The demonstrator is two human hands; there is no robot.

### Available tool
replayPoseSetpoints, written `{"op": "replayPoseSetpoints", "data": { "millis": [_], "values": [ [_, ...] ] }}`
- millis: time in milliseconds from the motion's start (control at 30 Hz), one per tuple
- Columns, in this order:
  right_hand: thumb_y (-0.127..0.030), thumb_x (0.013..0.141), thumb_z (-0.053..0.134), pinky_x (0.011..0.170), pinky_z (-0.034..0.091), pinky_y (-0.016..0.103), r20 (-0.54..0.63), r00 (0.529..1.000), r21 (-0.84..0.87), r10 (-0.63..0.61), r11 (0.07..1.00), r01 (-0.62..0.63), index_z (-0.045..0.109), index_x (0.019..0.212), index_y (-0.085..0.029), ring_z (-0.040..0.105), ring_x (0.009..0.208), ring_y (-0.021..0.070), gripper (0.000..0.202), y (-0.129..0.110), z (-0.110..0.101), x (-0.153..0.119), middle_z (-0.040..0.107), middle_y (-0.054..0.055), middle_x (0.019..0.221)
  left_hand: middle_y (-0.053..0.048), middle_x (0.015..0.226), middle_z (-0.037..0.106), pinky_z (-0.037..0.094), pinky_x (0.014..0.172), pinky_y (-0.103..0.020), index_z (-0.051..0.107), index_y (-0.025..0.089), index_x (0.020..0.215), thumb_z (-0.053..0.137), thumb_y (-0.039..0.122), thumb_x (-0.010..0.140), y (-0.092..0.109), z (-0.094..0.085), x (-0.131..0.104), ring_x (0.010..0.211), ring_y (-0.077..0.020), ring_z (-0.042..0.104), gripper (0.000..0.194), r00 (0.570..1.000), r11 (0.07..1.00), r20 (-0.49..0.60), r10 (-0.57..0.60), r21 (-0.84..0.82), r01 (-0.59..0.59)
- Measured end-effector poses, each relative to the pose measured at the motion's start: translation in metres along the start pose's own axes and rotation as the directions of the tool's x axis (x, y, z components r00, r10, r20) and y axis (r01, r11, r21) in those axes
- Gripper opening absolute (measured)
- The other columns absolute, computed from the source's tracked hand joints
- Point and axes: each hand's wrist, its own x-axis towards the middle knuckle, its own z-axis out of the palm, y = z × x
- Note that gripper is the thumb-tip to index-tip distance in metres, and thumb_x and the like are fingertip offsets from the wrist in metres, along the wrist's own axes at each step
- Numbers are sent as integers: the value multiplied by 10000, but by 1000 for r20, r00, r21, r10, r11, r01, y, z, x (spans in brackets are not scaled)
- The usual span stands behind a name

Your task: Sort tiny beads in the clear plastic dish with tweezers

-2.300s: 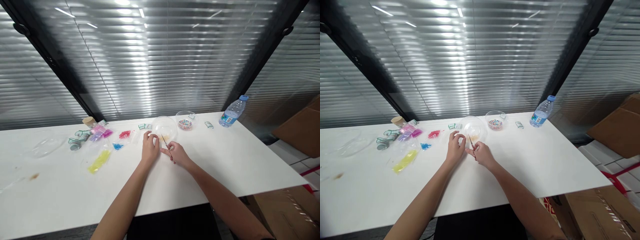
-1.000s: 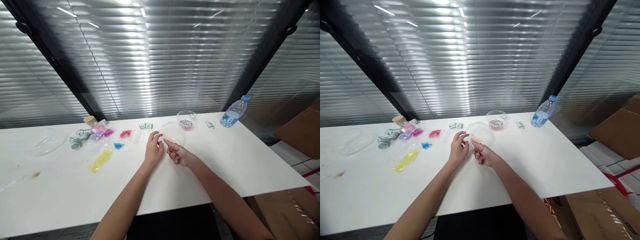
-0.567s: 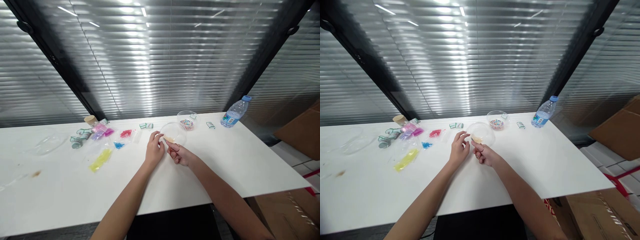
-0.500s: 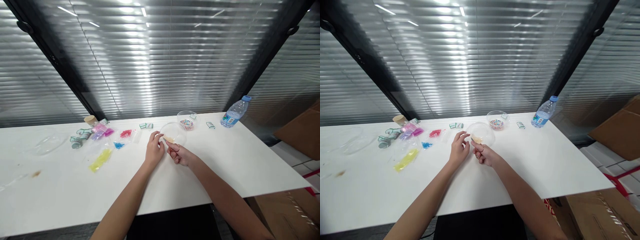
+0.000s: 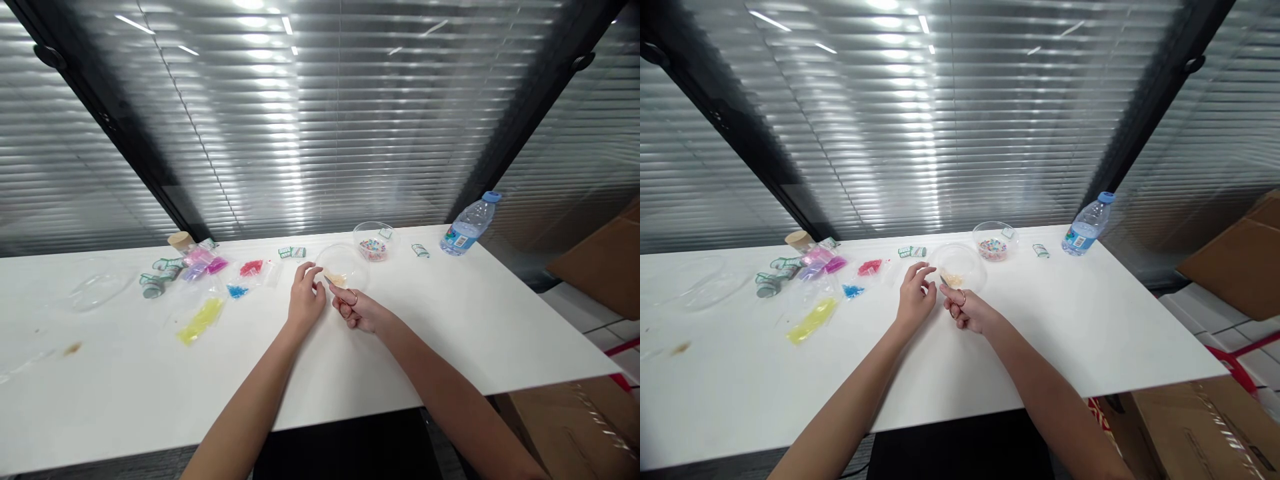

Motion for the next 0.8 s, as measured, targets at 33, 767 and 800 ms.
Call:
{"op": "replayPoseSetpoints", "data": {
  "millis": [33, 767, 800],
  "values": [
    [-674, 750, 675, 370, 185, 174, 2, 1000, -16, -14, 1000, 14, 498, 644, -177, 200, 393, 32, 538, 1, 0, 0, 324, -104, 450, -103, 1247, 561, 582, 699, -300, 614, 195, 1080, 502, 101, 830, -1, 0, 0, 671, -88, 609, 290, 1000, 1000, -6, -6, -6, 6],
    [-572, 758, 700, 310, 315, 210, -49, 945, -413, -322, 868, 275, 501, 569, -192, 377, 330, 68, 469, 13, 14, 1, 440, -55, 431, -94, 1170, 609, 581, 712, -310, 670, 170, 859, 539, 246, 908, -5, -5, 7, 617, -86, 608, 160, 992, 993, -58, -113, -36, 111],
    [-574, 757, 700, 309, 316, 209, -48, 945, -418, -324, 866, 275, 501, 567, -192, 379, 330, 69, 471, 13, 14, 1, 440, -54, 431, -94, 1167, 608, 580, 712, -308, 669, 168, 857, 536, 241, 908, -5, -5, 7, 619, -86, 607, 160, 992, 993, -60, -114, -35, 112]
  ]
}}
